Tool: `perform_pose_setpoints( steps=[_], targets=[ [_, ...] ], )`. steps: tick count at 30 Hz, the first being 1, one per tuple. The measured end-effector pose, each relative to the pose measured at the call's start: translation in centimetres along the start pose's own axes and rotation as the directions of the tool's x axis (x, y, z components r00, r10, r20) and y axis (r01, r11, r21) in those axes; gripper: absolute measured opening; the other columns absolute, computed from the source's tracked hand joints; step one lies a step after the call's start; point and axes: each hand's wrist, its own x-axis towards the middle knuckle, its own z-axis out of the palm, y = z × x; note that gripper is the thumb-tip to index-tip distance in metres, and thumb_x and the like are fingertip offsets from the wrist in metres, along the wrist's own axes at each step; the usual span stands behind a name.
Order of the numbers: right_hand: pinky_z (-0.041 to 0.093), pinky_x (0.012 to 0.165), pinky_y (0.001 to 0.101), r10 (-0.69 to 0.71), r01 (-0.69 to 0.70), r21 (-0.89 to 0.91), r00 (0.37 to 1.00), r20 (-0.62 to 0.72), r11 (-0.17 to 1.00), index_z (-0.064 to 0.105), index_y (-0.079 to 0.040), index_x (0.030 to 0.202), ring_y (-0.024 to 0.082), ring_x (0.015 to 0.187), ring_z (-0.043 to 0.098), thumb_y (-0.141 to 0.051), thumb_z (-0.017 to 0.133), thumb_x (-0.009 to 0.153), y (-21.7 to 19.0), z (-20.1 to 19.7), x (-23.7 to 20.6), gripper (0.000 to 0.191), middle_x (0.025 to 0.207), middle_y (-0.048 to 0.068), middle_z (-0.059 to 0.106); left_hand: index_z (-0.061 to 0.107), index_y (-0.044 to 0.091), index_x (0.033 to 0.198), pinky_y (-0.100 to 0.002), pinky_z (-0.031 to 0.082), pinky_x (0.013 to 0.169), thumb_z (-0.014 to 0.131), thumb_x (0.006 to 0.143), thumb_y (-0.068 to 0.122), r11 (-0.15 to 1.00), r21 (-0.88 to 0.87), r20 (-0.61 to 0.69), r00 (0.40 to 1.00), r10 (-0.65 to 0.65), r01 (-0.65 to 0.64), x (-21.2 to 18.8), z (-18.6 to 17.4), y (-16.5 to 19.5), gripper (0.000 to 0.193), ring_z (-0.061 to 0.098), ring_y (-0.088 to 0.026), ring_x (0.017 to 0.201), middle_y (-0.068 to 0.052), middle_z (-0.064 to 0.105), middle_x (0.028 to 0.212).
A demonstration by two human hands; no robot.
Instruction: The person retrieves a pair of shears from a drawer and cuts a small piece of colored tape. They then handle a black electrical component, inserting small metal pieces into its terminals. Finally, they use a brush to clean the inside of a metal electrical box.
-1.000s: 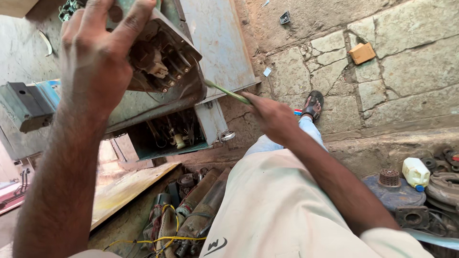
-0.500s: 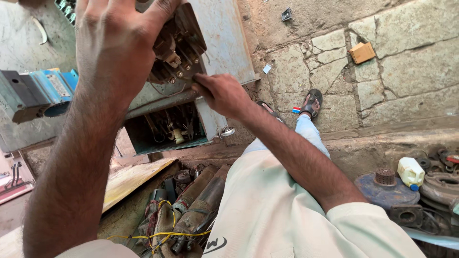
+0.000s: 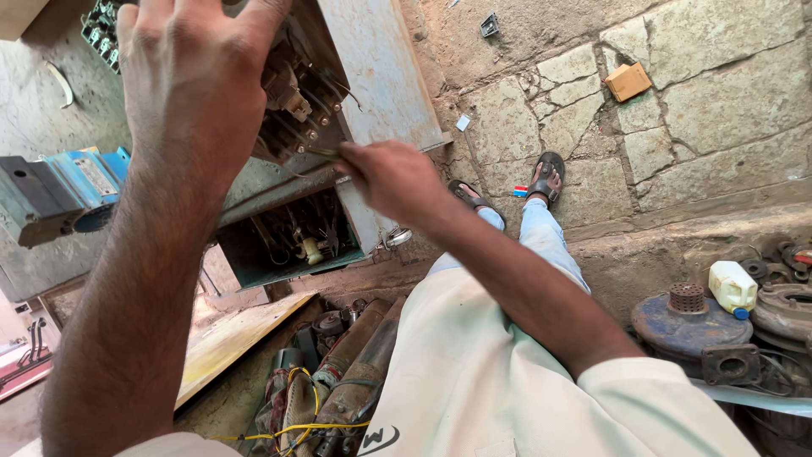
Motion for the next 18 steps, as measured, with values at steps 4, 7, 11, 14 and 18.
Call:
perform_pose_setpoints(
  steps=[4, 7, 11, 14, 18],
  targets=[
    [0.055, 0.058, 0.0424, -0.033, 0.024, -0.051, 0.983, -0.179, 0.998, 0.074, -0.010, 0.116, 0.024, 0.063, 0.068, -0.026, 0.059, 0.105, 1.3, -3.5, -2.2, 0.025, 0.078, 0.012, 0.071, 0.070, 0.018, 0.137, -0.043, 0.057, 0.087, 0.066, 0.107, -0.005, 0.998, -0.034, 0.074, 0.996, -0.046, 0.049, -0.2, 0.5, -0.5, 0.038, 0.068, -0.025, 0.103, -0.012, 0.069, 0.110],
    [0.054, 0.057, 0.0418, -0.045, 0.058, 0.072, 0.986, -0.162, 0.996, 0.075, -0.009, 0.114, 0.022, 0.061, 0.066, -0.025, 0.060, 0.105, 0.7, -3.0, -1.8, 0.024, 0.076, 0.013, 0.071, 0.067, 0.020, 0.138, -0.042, 0.057, 0.086, 0.064, 0.106, -0.007, 0.998, -0.035, 0.094, 0.994, -0.053, 0.056, -0.2, 0.7, -0.6, 0.042, 0.068, -0.023, 0.102, -0.011, 0.068, 0.111],
    [0.057, 0.057, 0.0375, -0.109, 0.117, 0.175, 0.992, -0.055, 0.978, 0.073, -0.008, 0.120, 0.018, 0.055, 0.067, -0.025, 0.060, 0.103, 0.1, -1.2, -0.1, 0.027, 0.079, 0.010, 0.075, 0.070, 0.020, 0.141, -0.041, 0.055, 0.073, 0.064, 0.096, -0.010, 1.000, -0.023, 0.018, 1.000, -0.018, 0.019, 0.1, 0.3, 0.0, 0.054, 0.067, -0.025, 0.098, -0.015, 0.069, 0.113],
    [0.056, 0.050, 0.0381, 0.169, -0.169, -0.001, 0.985, 0.038, 0.986, 0.077, -0.015, 0.116, 0.020, 0.053, 0.064, -0.024, 0.058, 0.101, 1.3, -1.8, -0.1, 0.025, 0.078, 0.008, 0.073, 0.068, 0.020, 0.141, -0.045, 0.054, 0.082, 0.063, 0.096, -0.009, 1.000, -0.024, 0.016, 1.000, -0.018, 0.018, 0.3, -0.3, 0.4, 0.053, 0.066, -0.026, 0.103, -0.014, 0.068, 0.114],
    [0.055, 0.055, 0.0338, -0.143, 0.156, 0.070, 0.977, -0.160, 0.985, 0.074, -0.007, 0.118, 0.017, 0.060, 0.066, -0.022, 0.061, 0.105, 2.0, -1.3, 0.2, 0.024, 0.084, 0.010, 0.075, 0.068, 0.019, 0.139, -0.047, 0.054, 0.091, 0.064, 0.099, -0.006, 0.998, -0.052, 0.046, 0.998, -0.032, 0.034, -0.1, -1.0, -0.1, 0.047, 0.065, -0.029, 0.109, -0.012, 0.067, 0.116]
  ],
)
